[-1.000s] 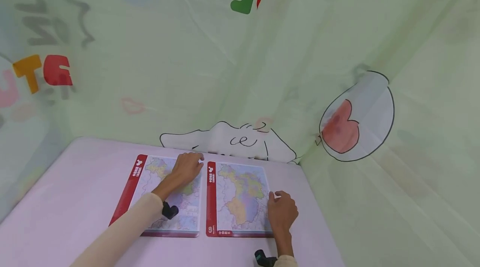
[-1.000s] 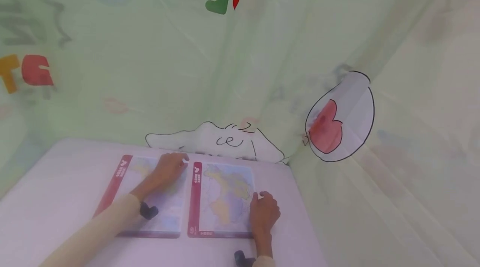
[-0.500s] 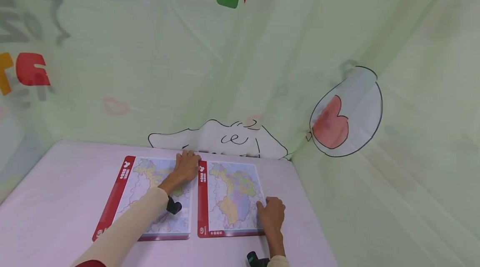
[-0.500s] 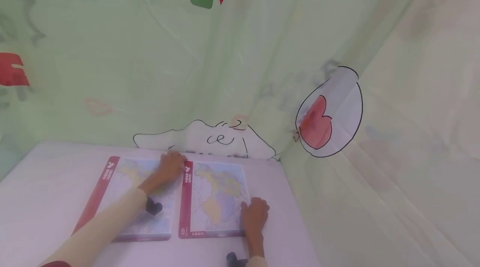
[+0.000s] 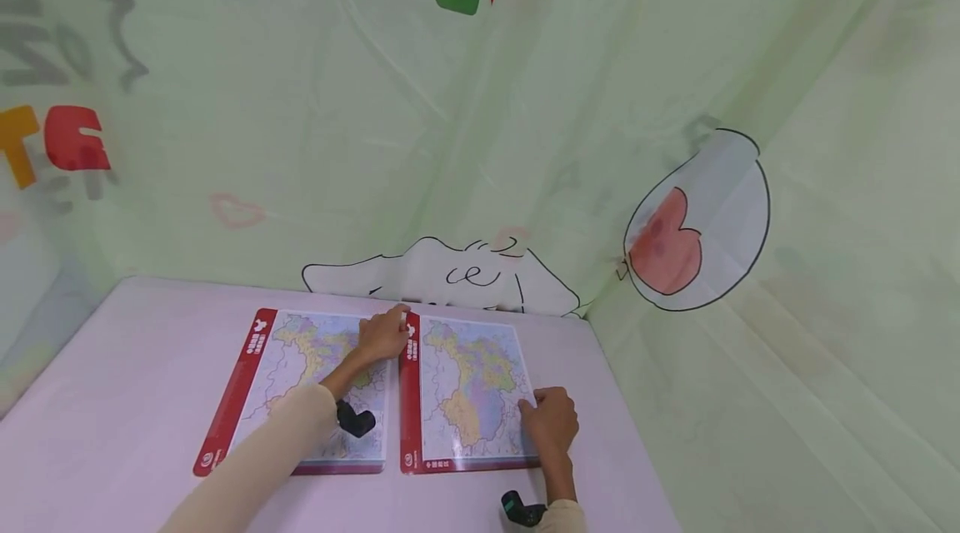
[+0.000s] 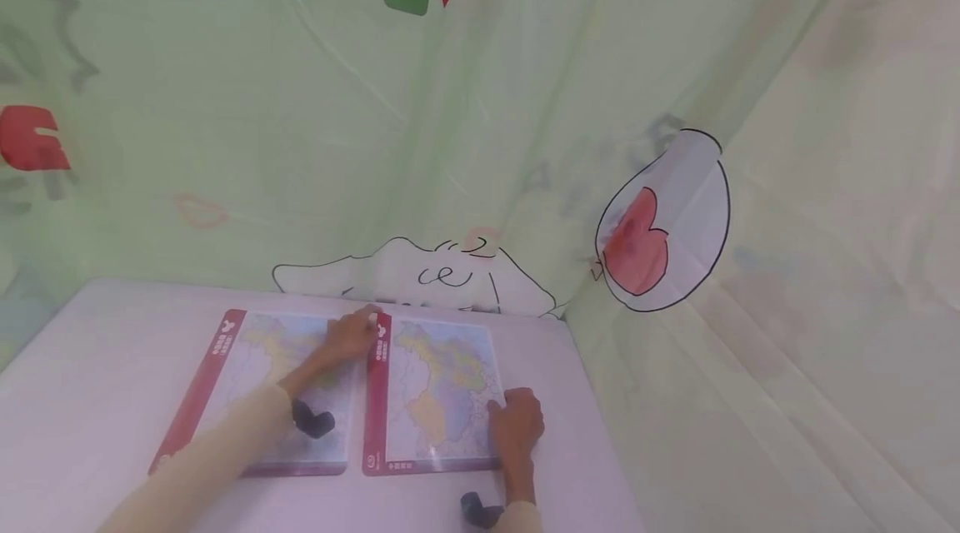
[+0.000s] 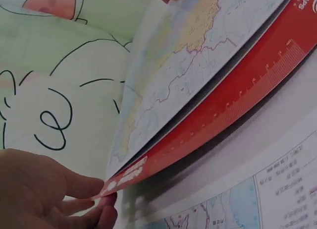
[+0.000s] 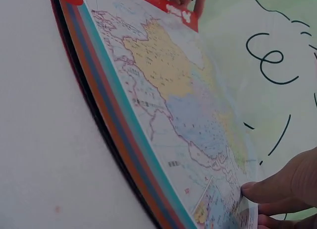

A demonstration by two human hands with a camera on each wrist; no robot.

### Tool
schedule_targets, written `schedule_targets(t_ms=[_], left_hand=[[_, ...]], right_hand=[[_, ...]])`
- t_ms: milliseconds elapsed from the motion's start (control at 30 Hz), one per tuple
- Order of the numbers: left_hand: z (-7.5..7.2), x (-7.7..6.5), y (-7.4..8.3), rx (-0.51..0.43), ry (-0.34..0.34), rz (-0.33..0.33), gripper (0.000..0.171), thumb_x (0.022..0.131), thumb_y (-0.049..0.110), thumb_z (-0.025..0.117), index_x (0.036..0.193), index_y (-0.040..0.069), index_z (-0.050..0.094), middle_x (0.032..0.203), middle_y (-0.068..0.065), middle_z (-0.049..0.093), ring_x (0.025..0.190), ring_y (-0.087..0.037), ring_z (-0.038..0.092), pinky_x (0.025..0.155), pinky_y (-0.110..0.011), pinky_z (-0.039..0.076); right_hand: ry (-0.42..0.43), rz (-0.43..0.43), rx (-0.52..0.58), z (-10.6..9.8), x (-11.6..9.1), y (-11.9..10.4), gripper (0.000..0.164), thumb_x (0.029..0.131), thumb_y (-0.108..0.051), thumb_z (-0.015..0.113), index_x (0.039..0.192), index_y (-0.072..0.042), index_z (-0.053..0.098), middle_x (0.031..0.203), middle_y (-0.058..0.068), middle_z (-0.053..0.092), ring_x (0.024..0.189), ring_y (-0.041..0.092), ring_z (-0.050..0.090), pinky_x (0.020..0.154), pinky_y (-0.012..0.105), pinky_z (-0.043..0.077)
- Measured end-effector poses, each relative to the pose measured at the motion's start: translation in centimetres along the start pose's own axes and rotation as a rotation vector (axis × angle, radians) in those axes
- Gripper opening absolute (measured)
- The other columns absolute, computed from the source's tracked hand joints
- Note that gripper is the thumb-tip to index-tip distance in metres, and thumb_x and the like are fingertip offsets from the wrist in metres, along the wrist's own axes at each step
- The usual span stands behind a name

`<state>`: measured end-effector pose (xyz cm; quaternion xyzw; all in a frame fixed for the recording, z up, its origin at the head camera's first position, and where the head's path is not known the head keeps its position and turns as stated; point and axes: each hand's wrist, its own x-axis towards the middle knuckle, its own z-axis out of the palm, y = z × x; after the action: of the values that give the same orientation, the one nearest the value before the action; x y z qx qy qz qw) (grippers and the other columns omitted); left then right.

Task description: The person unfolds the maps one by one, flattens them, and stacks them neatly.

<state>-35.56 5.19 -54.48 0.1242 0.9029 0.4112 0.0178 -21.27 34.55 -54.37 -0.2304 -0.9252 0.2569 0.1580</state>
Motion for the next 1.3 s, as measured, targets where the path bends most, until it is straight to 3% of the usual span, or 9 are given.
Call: schedule_targets(t_ms=[100, 200, 300, 433, 600, 833, 1000, 1100, 1300], left_hand=[[0.0, -0.8, 0.4, -0.283, -0.011, -0.065, 0.055, 0.093, 0.002, 0.068, 0.144, -0.010, 0.056, 0.128, -0.026, 0.075, 0.121, -0.043, 0.072, 0.102, -0.049, 0.056], [-0.1, -1.8, 1.1, -0.588, -0.039, -0.131, 0.051, 0.091, -0.003, 0.070, 0.140, -0.015, 0.060, 0.135, -0.033, 0.070, 0.124, -0.043, 0.072, 0.092, -0.040, 0.064], [-0.4, -2.9, 1.5, -0.727, -0.088, -0.152, 0.058, 0.091, -0.004, 0.070, 0.149, -0.007, 0.060, 0.138, -0.036, 0.068, 0.113, -0.035, 0.076, 0.084, -0.036, 0.066], [-0.2, -4.4, 1.5, -0.683, -0.152, -0.097, 0.081, 0.089, -0.009, 0.072, 0.164, 0.004, 0.046, 0.139, -0.036, 0.065, 0.099, -0.027, 0.077, 0.075, -0.037, 0.066], [0.7, -5.8, 1.0, -0.681, -0.149, -0.016, 0.106, 0.079, -0.025, 0.071, 0.171, 0.012, 0.035, 0.149, -0.031, 0.056, 0.111, -0.033, 0.073, 0.071, -0.039, 0.066], [1.6, -6.1, -0.8, -0.718, -0.109, -0.002, 0.110, 0.080, -0.025, 0.066, 0.174, 0.019, 0.028, 0.154, -0.028, 0.050, 0.114, -0.033, 0.067, 0.067, -0.037, 0.065], [-0.3, -5.5, -2.0, -0.732, -0.098, 0.005, 0.106, 0.082, -0.025, 0.062, 0.174, 0.013, 0.026, 0.153, -0.032, 0.048, 0.111, -0.032, 0.070, 0.066, -0.036, 0.065], [-2.1, -5.4, -2.3, -0.732, -0.103, 0.009, 0.103, 0.083, -0.024, 0.060, 0.174, 0.010, 0.024, 0.154, -0.035, 0.046, 0.111, -0.033, 0.071, 0.066, -0.035, 0.065], [-5.5, -5.3, -4.2, -0.713, -0.056, 0.032, 0.099, 0.084, -0.022, 0.058, 0.173, 0.008, 0.027, 0.158, -0.035, 0.044, 0.121, -0.041, 0.069, 0.068, -0.033, 0.065]], right_hand=[[0.016, 0.025, 0.023, -0.2, 0.0, 0.1, 0.035, 0.087, -0.009, 0.083, 0.114, 0.012, 0.079, 0.104, 0.029, 0.079, 0.082, 0.037, 0.072, 0.076, 0.056, 0.057], [0.028, 0.083, 0.067, -0.6, 0.0, 0.2, 0.032, 0.088, -0.009, 0.083, 0.113, 0.010, 0.079, 0.100, 0.028, 0.079, 0.082, 0.039, 0.072, 0.077, 0.054, 0.054], [0.026, 0.138, 0.108, -0.9, 0.3, 0.6, 0.028, 0.090, -0.009, 0.080, 0.112, 0.009, 0.080, 0.101, 0.028, 0.079, 0.085, 0.041, 0.072, 0.078, 0.051, 0.051], [0.018, 0.182, 0.127, -0.9, 0.8, 1.3, 0.025, 0.092, -0.009, 0.078, 0.111, 0.007, 0.081, 0.101, 0.026, 0.081, 0.088, 0.042, 0.073, 0.075, 0.045, 0.048], [0.010, 0.213, 0.182, -0.6, 1.1, 1.7, 0.024, 0.086, -0.007, 0.077, 0.106, 0.005, 0.083, 0.098, 0.025, 0.082, 0.088, 0.043, 0.073, 0.073, 0.044, 0.045], [-0.051, 0.248, 0.359, -0.4, 1.2, 1.2, 0.024, 0.091, -0.005, 0.076, 0.112, 0.005, 0.082, 0.107, 0.026, 0.081, 0.091, 0.035, 0.072, 0.080, 0.036, 0.048], [-0.118, 0.250, 0.522, -0.3, 2.4, 0.1, 0.023, 0.092, 0.002, 0.078, 0.114, 0.005, 0.081, 0.104, 0.023, 0.081, 0.081, 0.026, 0.070, 0.070, 0.025, 0.053], [-0.132, 0.250, 0.522, -0.1, 3.4, -0.7, 0.022, 0.094, 0.002, 0.078, 0.115, 0.003, 0.082, 0.105, 0.020, 0.080, 0.084, 0.024, 0.067, 0.070, 0.023, 0.051], [-0.117, 0.214, 0.483, -0.6, 5.1, -2.3, 0.021, 0.097, 0.002, 0.075, 0.117, 0.006, 0.079, 0.115, 0.025, 0.074, 0.098, 0.032, 0.063, 0.079, 0.023, 0.052]])
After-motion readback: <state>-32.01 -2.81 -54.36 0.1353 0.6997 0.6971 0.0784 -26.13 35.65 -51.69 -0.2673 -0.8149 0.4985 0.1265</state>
